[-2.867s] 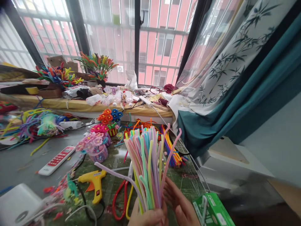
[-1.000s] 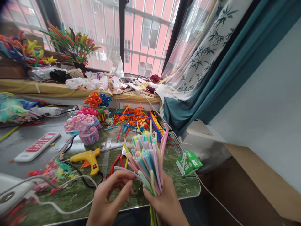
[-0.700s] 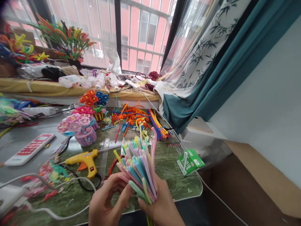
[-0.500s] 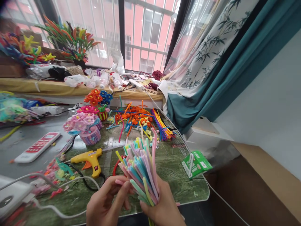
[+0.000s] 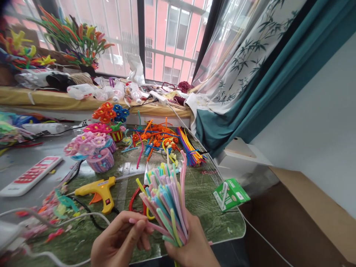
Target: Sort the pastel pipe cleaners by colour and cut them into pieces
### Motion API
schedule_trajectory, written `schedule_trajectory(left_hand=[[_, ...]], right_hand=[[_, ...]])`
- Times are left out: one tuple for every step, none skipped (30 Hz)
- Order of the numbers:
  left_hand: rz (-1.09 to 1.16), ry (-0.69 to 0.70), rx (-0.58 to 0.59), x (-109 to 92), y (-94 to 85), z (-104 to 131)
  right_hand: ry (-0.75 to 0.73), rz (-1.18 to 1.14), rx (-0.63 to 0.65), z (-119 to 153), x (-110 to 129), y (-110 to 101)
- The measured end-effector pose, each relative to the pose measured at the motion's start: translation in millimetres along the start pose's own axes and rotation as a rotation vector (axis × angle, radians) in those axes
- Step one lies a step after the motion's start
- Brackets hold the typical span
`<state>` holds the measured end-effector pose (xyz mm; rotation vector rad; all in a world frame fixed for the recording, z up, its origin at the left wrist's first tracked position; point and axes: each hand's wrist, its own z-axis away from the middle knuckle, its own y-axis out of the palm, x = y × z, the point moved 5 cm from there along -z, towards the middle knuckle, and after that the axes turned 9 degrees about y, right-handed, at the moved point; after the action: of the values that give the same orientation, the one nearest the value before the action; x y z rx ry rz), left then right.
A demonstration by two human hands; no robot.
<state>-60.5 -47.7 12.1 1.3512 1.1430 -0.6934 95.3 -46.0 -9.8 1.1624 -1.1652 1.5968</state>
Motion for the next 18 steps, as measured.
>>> schedule_trajectory(left_hand=[[-0.013,-0.002,0.022,0.9,0.2,-0.7],[-0.027,0.001,0.043,1.7,0.6,-1.3],[-0.044,0.008,0.060,2.2,1.3,-1.5],[-0.062,0.018,0.073,2.5,2.0,-1.4],[-0.081,0.030,0.081,2.6,2.8,-1.0],[-0.100,0.043,0.084,2.7,3.6,-0.4],[-0.118,0.057,0.082,2.6,4.2,0.3],[-0.135,0.070,0.080,2.5,4.7,1.1],[-0.149,0.081,0.077,2.5,5.0,1.9],[-0.163,0.087,0.073,2.6,4.9,2.5],[-0.179,0.088,0.068,2.8,4.6,3.0],[-0.197,0.085,0.064,3.1,4.0,3.4],[-0.212,0.081,0.063,3.4,3.4,3.6],[-0.227,0.077,0.063,3.4,2.8,3.8],[-0.239,0.074,0.063,3.2,2.3,3.8],[-0.251,0.071,0.061,2.8,1.7,3.8],[-0.261,0.067,0.058,2.4,1.3,3.9],[-0.270,0.059,0.055,2.0,1.0,3.9]], right_hand=[[-0.001,0.000,0.007,0.3,-0.7,0.1],[0.001,0.002,0.009,0.3,-1.8,0.2],[0.006,0.009,0.012,0.0,-3.2,0.5],[0.014,0.018,0.020,-0.6,-4.7,1.4],[0.023,0.027,0.029,-1.4,-6.2,2.7],[0.030,0.035,0.038,-2.2,-7.4,4.4],[0.038,0.040,0.049,-3.0,-8.4,6.4],[0.045,0.043,0.057,-3.7,-9.2,8.3],[0.051,0.043,0.060,-4.1,-9.7,10.0],[0.056,0.039,0.058,-4.3,-10.0,11.4],[0.059,0.032,0.054,-4.1,-10.0,12.5],[0.062,0.026,0.053,-3.8,-10.0,13.5],[0.062,0.024,0.050,-3.4,-10.0,14.1],[0.062,0.027,0.045,-3.0,-10.1,14.6],[0.064,0.033,0.039,-2.8,-10.6,14.9],[0.068,0.042,0.035,-2.7,-11.4,15.3],[0.074,0.050,0.039,-2.7,-12.5,16.1],[0.079,0.053,0.041,-2.9,-13.7,16.9]])
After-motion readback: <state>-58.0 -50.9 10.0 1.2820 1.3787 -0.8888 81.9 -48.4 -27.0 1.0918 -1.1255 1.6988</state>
